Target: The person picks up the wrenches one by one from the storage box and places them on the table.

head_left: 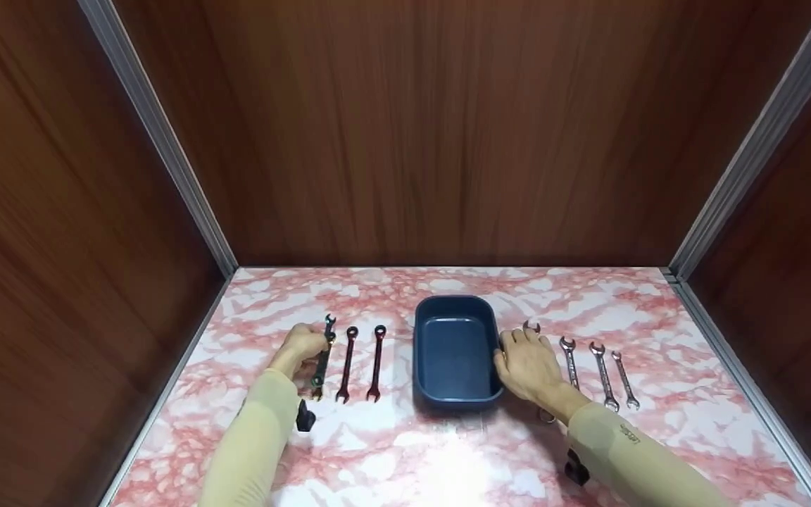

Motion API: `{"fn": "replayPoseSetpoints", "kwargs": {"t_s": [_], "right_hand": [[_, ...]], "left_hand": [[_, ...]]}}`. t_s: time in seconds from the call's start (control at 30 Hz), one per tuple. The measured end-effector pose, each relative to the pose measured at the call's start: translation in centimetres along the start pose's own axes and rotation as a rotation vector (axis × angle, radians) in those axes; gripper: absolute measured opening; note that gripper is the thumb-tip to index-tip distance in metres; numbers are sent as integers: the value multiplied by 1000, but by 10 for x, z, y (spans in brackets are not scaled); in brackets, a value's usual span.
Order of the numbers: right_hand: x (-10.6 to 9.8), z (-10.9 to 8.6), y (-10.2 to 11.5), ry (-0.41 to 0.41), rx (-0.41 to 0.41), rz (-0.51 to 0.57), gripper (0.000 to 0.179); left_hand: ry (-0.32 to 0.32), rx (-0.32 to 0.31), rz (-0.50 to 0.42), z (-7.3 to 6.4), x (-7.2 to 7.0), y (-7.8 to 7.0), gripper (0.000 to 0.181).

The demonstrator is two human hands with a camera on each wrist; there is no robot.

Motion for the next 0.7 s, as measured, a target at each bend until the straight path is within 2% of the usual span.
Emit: {"fn": "replayPoseSetpoints", "kwargs": {"t_s": [0.17,0.4,0.7], "right_hand": [[0,0,0,-17,-3,6,30],[0,1,0,-15,-2,-2,32],[0,0,-1,-5,4,2,32]], "left_hand": [[-17,-17,38,4,-7,11,27],[-76,-24,153,7,-15,20,27],[-127,-15,279,9,-21,25,7]]}}
Point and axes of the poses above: each hand's wrist, its own z-axis towards the middle knuckle, its own x-axis out of the palm, y = z × x, the point moved 8 cm from there along z, towards the middle knuckle, and after that the axes turned 12 degrees about z, right-handed, at the moved point
